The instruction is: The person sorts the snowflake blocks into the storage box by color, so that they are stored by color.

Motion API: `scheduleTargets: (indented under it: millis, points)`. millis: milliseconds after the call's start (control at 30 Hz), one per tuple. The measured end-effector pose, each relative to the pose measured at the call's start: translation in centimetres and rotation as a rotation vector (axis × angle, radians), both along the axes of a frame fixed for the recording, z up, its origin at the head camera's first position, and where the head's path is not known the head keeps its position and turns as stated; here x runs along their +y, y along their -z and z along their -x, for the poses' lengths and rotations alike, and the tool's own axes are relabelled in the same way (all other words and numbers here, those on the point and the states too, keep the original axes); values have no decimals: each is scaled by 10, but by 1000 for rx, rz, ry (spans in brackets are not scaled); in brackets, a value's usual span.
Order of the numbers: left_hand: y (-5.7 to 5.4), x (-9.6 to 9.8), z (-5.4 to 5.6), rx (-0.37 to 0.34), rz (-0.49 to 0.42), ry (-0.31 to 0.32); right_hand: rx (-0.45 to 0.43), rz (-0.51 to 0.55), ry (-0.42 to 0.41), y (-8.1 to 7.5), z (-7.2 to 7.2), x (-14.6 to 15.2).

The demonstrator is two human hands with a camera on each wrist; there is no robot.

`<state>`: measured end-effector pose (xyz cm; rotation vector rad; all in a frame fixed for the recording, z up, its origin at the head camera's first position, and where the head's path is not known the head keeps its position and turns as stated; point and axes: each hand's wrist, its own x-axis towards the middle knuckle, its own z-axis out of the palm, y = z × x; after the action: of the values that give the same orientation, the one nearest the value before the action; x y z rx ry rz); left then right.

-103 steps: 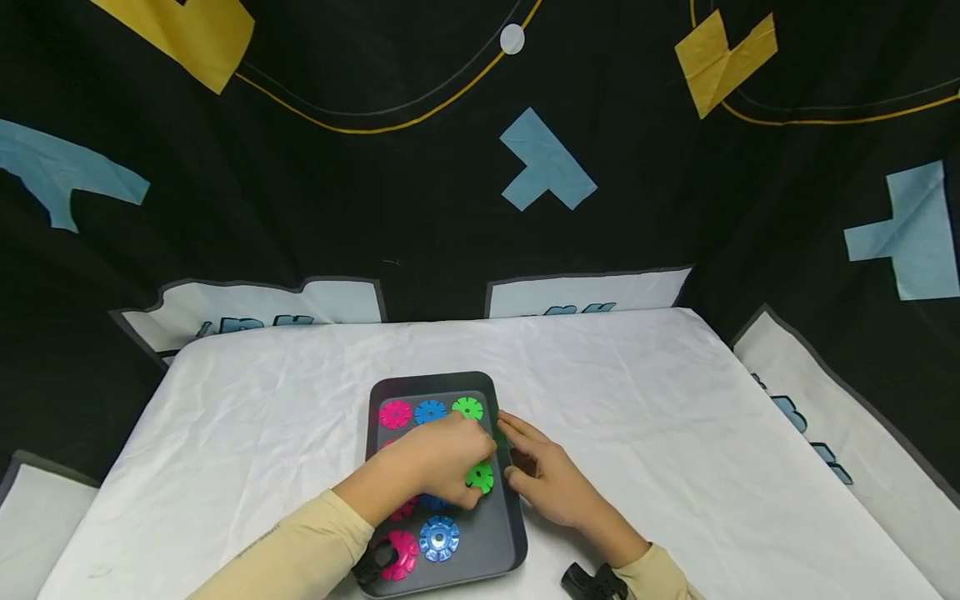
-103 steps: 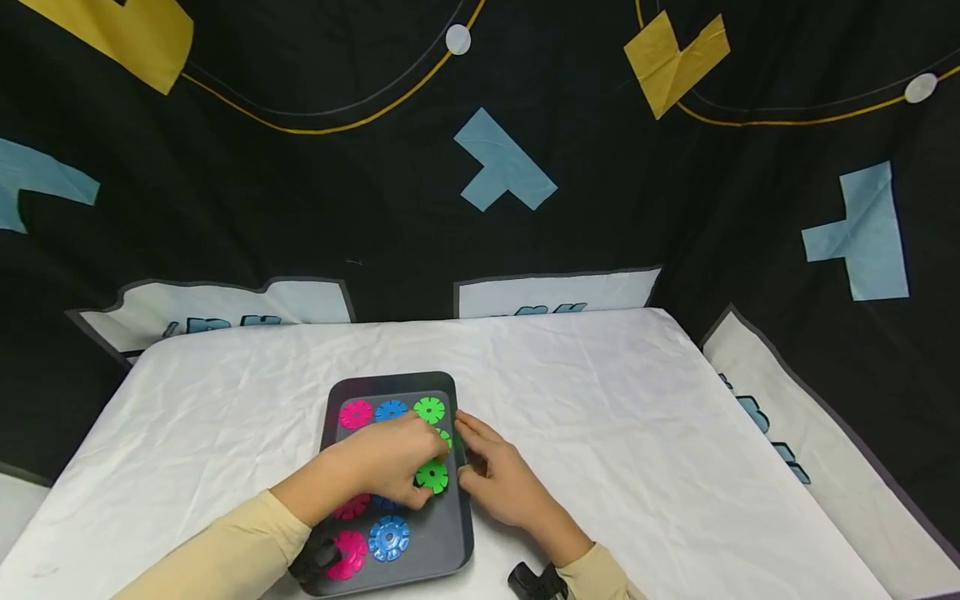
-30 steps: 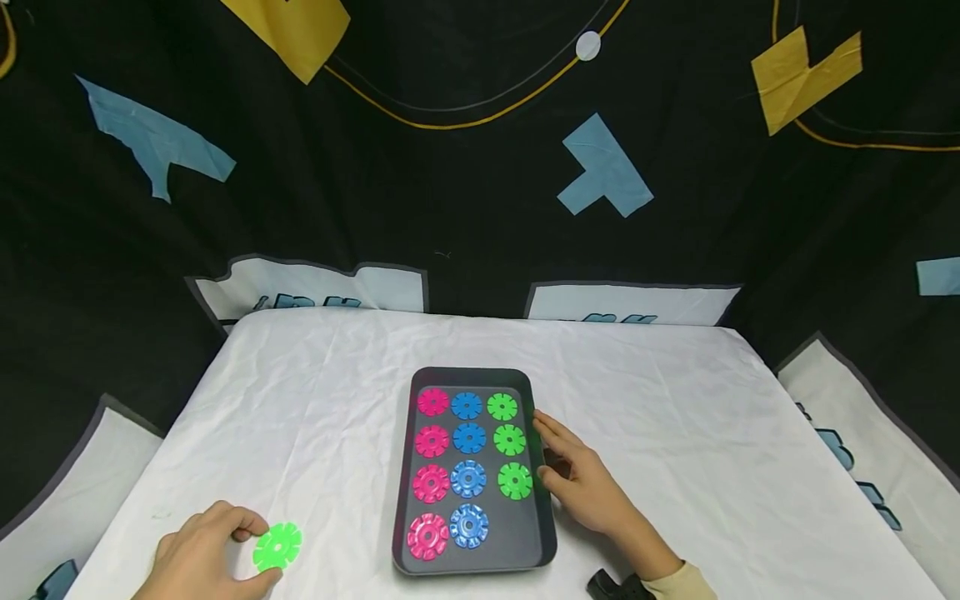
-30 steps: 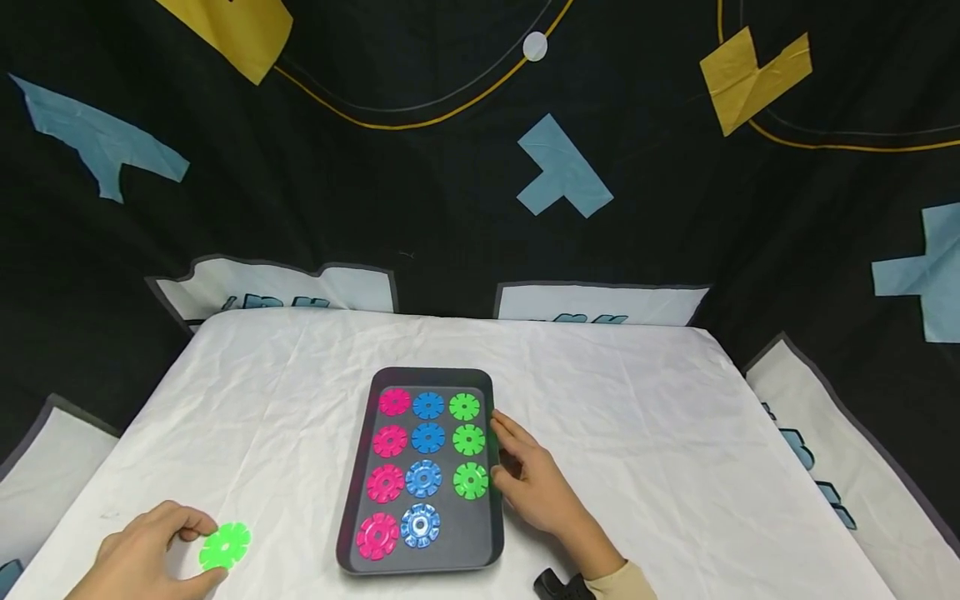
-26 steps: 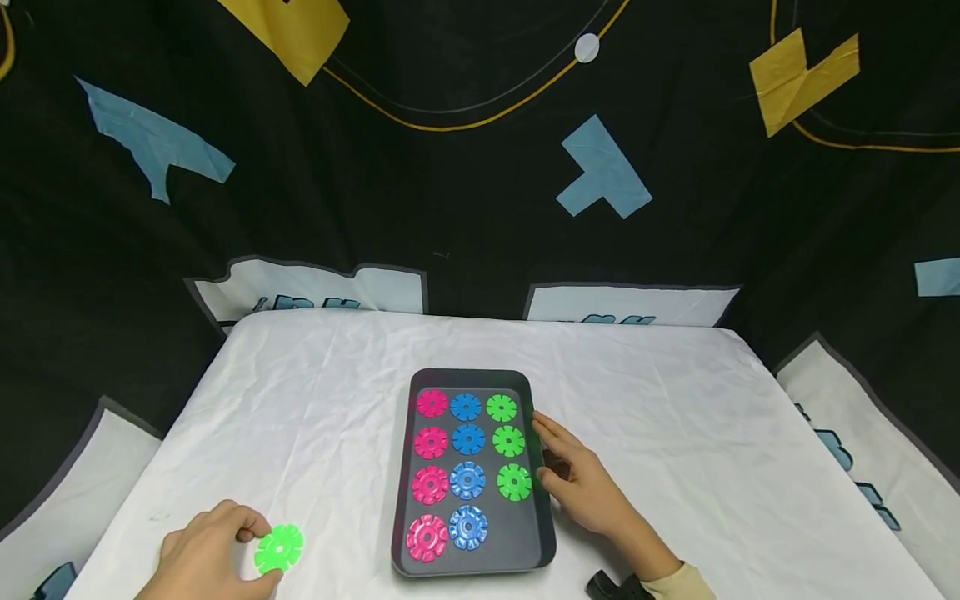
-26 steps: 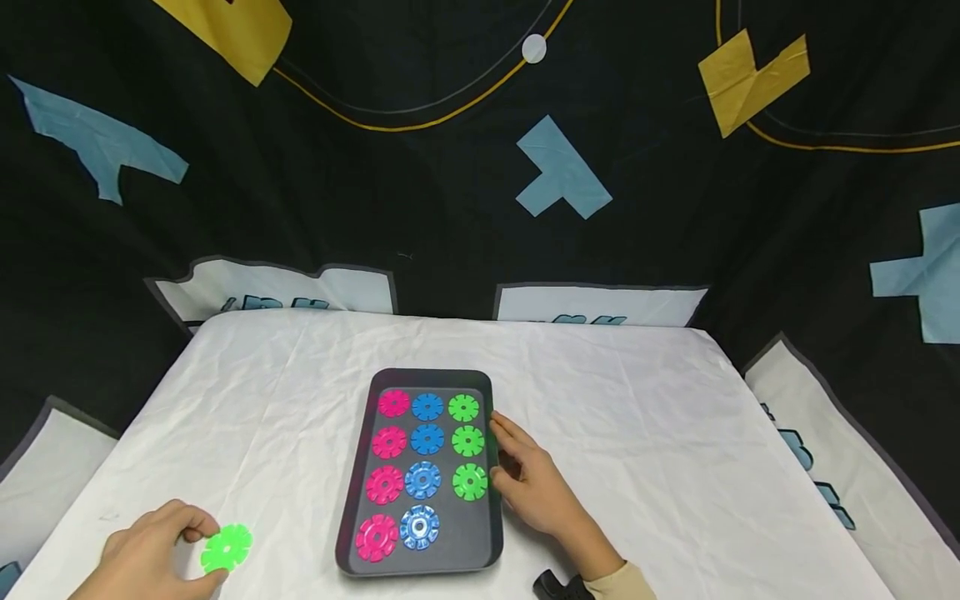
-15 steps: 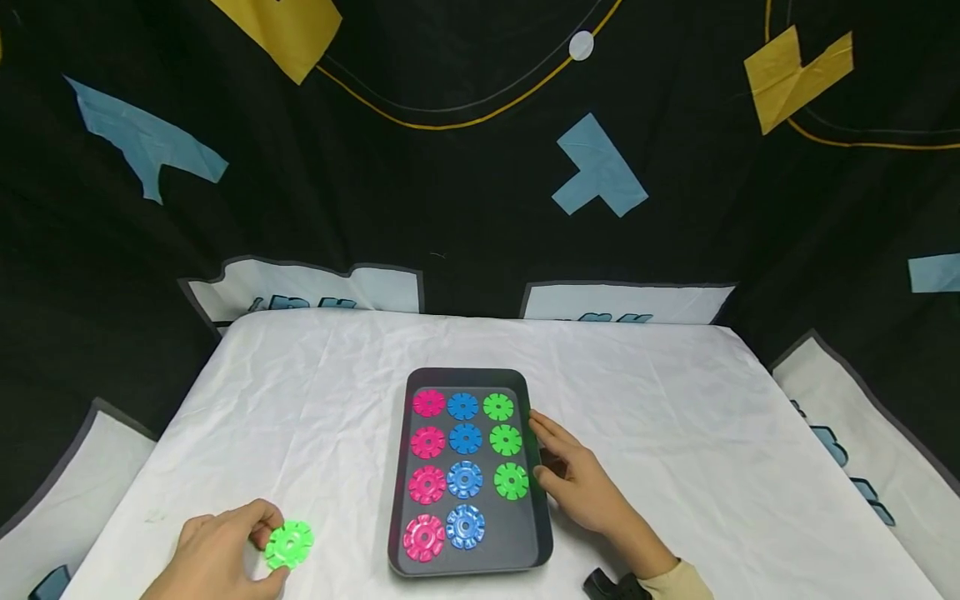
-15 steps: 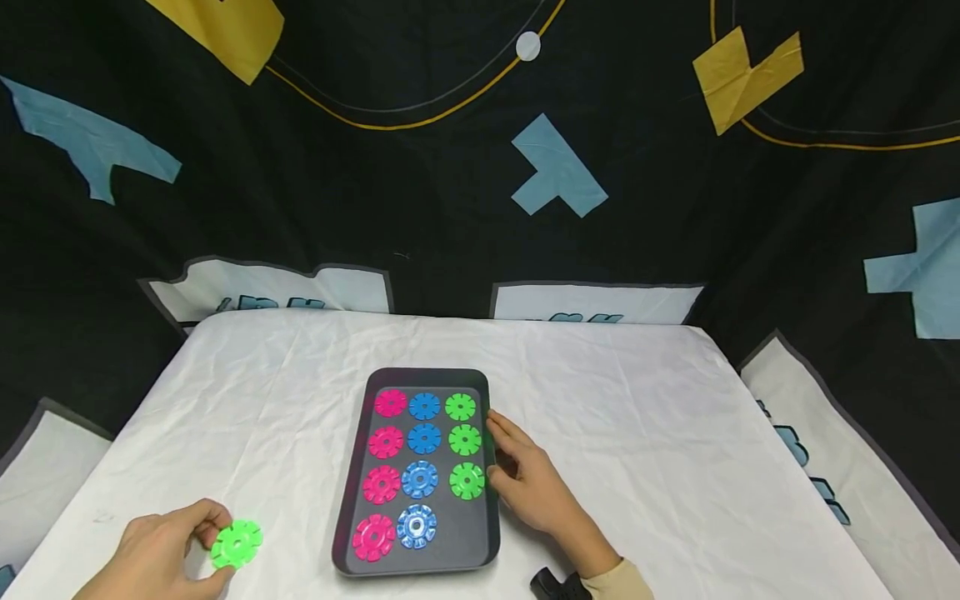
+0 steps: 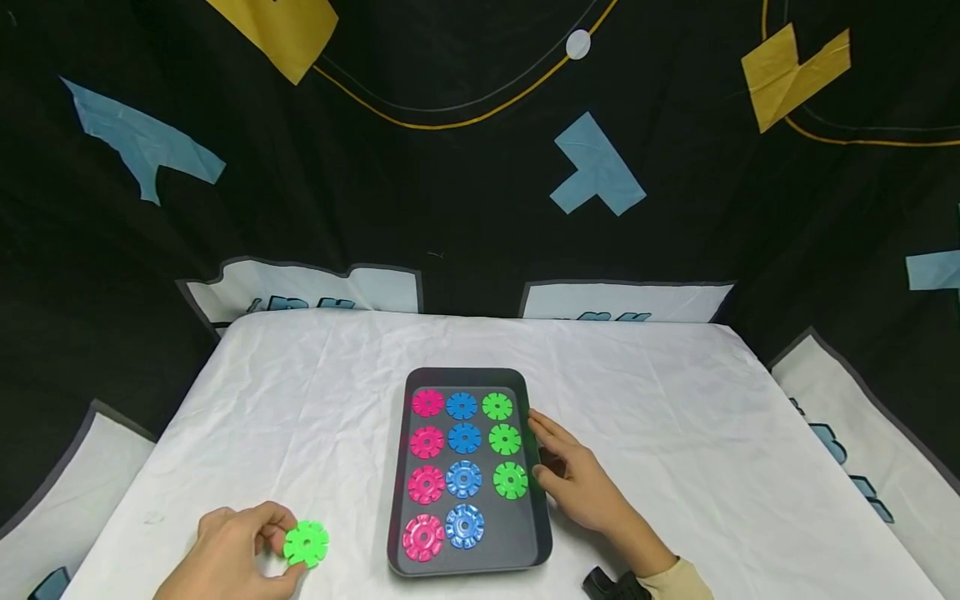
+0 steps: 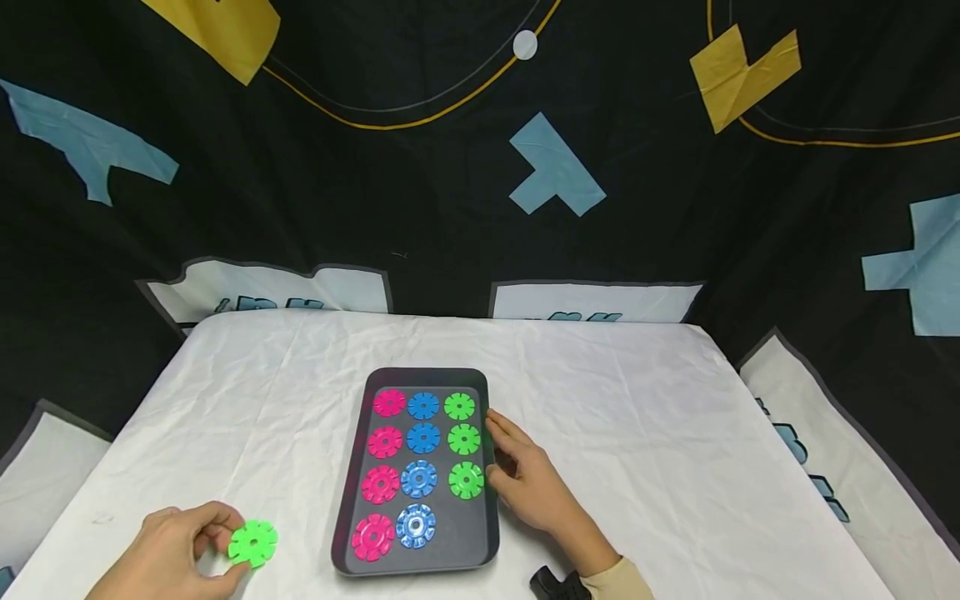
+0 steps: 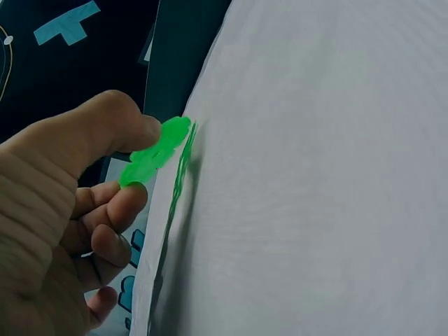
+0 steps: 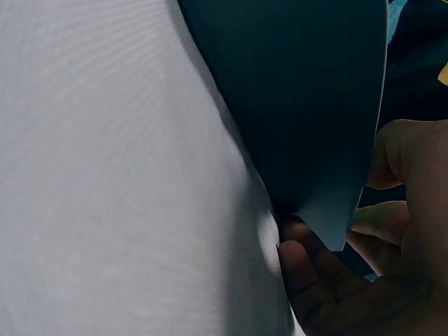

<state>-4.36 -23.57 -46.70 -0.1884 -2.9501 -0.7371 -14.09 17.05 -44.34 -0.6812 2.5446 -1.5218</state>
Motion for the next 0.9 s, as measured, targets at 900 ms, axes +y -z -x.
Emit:
scheduleTargets:
  millis: [900]
  points:
    - [-69, 90, 66, 173, -156, 472, -24, 4, 0, 3, 1, 1]
